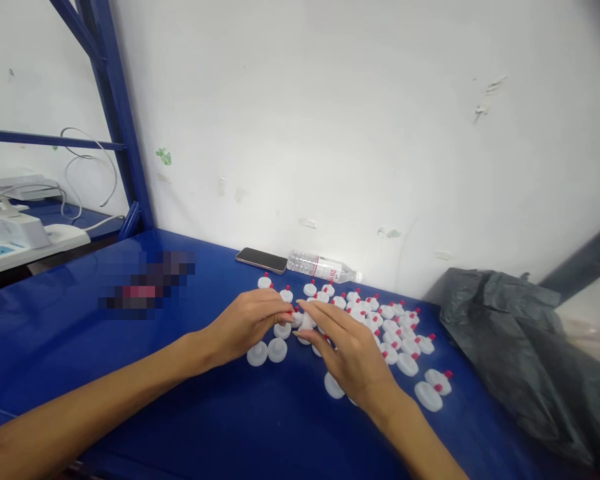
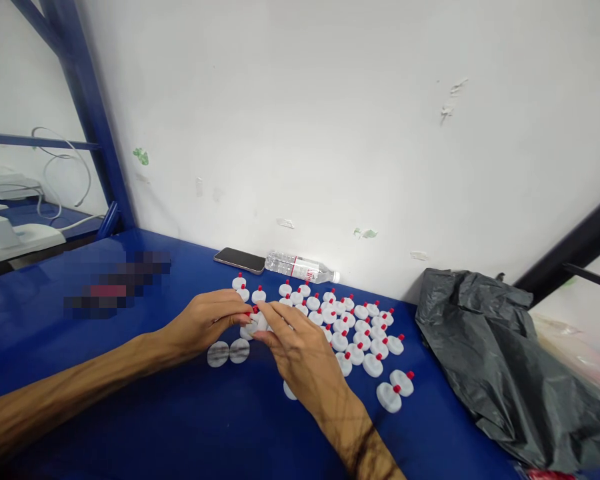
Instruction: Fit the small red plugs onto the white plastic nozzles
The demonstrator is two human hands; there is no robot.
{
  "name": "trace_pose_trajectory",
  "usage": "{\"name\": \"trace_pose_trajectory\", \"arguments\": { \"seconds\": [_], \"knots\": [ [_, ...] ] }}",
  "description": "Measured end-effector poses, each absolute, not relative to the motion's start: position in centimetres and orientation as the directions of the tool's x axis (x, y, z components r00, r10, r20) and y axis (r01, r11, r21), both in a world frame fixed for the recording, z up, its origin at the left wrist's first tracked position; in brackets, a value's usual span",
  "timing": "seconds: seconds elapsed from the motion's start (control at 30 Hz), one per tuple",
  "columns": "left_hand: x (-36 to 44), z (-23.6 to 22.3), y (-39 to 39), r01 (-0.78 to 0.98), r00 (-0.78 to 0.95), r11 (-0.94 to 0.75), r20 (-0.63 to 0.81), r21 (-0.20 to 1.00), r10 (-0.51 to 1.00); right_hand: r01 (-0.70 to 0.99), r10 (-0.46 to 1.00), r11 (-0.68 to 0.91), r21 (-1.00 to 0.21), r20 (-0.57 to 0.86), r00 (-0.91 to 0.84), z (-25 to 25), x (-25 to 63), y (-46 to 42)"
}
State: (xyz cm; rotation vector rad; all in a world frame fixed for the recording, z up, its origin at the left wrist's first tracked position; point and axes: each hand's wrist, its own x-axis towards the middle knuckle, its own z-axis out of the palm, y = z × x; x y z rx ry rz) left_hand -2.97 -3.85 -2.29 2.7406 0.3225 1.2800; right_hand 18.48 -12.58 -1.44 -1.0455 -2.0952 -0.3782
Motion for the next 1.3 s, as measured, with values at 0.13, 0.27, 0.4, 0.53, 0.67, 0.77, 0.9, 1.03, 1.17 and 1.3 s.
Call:
{"name": "trace_pose_trajectory", "arguments": {
  "seconds": [0.13, 0.27, 0.4, 0.53, 0.67, 0.77, 0.9, 1.03, 1.17, 1.3],
  "knots": [
    [-3.1, -2.0, -4.4, 0.127, 0.640, -0.954, 0.713, 0.270, 0.287, 0.754, 0.512, 0.656, -0.033, 0.753, -0.412, -1.4, 18.4, -12.7],
    [-3.2, -1.5, -4.7, 0.119, 0.640, -0.943, 0.702, 0.309, 0.311, 0.745, 0.460, 0.667, 0.013, 0.779, -0.426, -1.3, 18.0, -13.0],
    [-3.3, -1.3, -4.8, 0.130, 0.655, -0.938, 0.683, 0.320, 0.324, 0.741, 0.458, 0.670, 0.034, 0.767, -0.449, -1.7, 18.0, -13.0],
    [-3.4, -1.3, -5.0, 0.158, 0.667, -0.931, 0.660, 0.330, 0.347, 0.745, 0.487, 0.667, 0.025, 0.741, -0.462, -2.4, 18.3, -12.9],
    [-3.5, -1.3, -5.0, 0.177, 0.673, -0.918, 0.636, 0.356, 0.376, 0.741, 0.462, 0.668, 0.070, 0.741, -0.488, -2.6, 18.6, -12.9],
    [-3.5, -1.2, -5.1, 0.197, 0.683, -0.904, 0.609, 0.380, 0.404, 0.747, 0.435, 0.651, 0.136, 0.739, -0.514, -2.4, 18.5, -12.8],
    [-3.4, -1.2, -5.2, 0.224, 0.681, -0.881, 0.580, 0.417, 0.447, 0.754, 0.399, 0.618, 0.223, 0.737, -0.545, -2.3, 18.5, -12.8],
    [-3.3, -1.1, -5.4, 0.232, 0.678, -0.861, 0.559, 0.453, 0.477, 0.762, 0.391, 0.599, 0.248, 0.740, -0.548, -2.5, 18.4, -13.0],
    [-3.2, -0.9, -5.5, 0.230, 0.667, -0.842, 0.551, 0.488, 0.502, 0.780, 0.383, 0.558, 0.282, 0.747, -0.544, -2.6, 18.1, -13.1],
    [-3.2, -0.5, -5.7, 0.214, 0.670, -0.826, 0.537, 0.521, 0.513, 0.783, 0.346, 0.531, 0.324, 0.760, -0.550, -2.4, 17.7, -13.2]
  ]
}}
